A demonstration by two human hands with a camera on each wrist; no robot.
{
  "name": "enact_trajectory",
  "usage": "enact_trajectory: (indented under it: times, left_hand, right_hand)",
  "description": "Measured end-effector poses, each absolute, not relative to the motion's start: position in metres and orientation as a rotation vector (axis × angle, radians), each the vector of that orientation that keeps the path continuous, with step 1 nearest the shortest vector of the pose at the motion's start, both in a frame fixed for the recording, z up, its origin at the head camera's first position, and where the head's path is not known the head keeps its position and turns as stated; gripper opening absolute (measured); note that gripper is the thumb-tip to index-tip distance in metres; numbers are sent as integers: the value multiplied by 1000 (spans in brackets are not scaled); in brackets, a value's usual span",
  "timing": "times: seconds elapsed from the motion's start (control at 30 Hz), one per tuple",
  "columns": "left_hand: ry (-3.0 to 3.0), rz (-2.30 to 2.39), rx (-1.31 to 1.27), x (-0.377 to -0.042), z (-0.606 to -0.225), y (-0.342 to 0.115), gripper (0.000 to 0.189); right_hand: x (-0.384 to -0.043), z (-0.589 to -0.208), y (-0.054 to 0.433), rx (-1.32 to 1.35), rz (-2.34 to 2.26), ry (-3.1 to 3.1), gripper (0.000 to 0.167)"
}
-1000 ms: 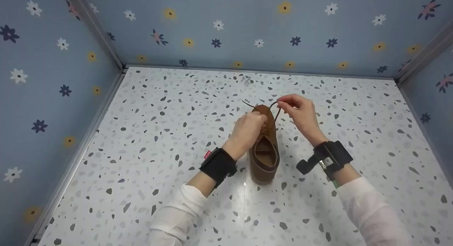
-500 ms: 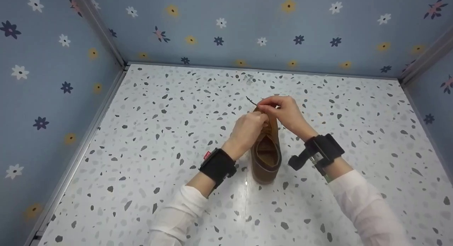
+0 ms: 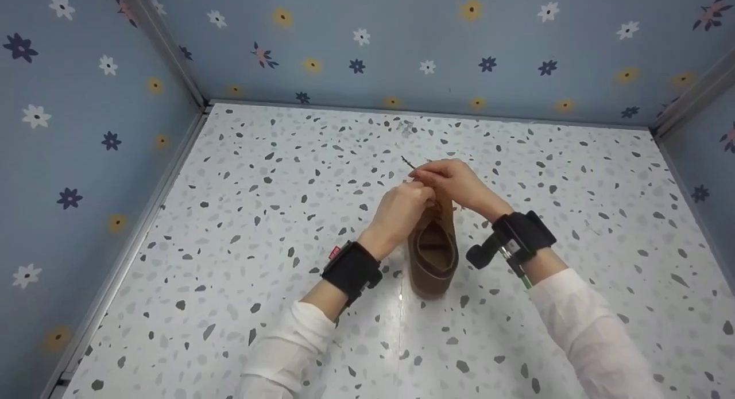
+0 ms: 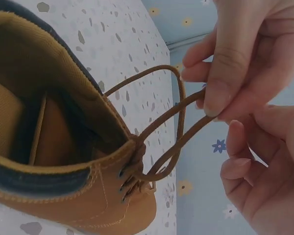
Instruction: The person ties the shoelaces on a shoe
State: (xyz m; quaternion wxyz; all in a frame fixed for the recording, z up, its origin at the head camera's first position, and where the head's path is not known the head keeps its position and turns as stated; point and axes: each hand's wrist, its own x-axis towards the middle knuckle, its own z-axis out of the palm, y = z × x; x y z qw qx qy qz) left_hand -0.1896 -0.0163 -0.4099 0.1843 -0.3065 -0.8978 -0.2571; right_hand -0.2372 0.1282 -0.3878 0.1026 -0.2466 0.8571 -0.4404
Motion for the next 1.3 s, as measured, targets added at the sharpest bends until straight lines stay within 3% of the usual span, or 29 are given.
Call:
enact_trajectory:
  times: [0.57,1.07,1.3]
  left_hand:
    - [-2554,-848,-863,-193,-409,-15,6]
    - [-2528,-835,-879,-196,-408,-13,5]
    - [-2527,-887,-871,-196,-407,-11,5]
  right_hand:
    - [-228,-382,172,-711,-1214,2584,18]
    - [-221,-391,180,-834,-1232,2497,20]
    - [-218,-395,174,-768,-1210,2507,22]
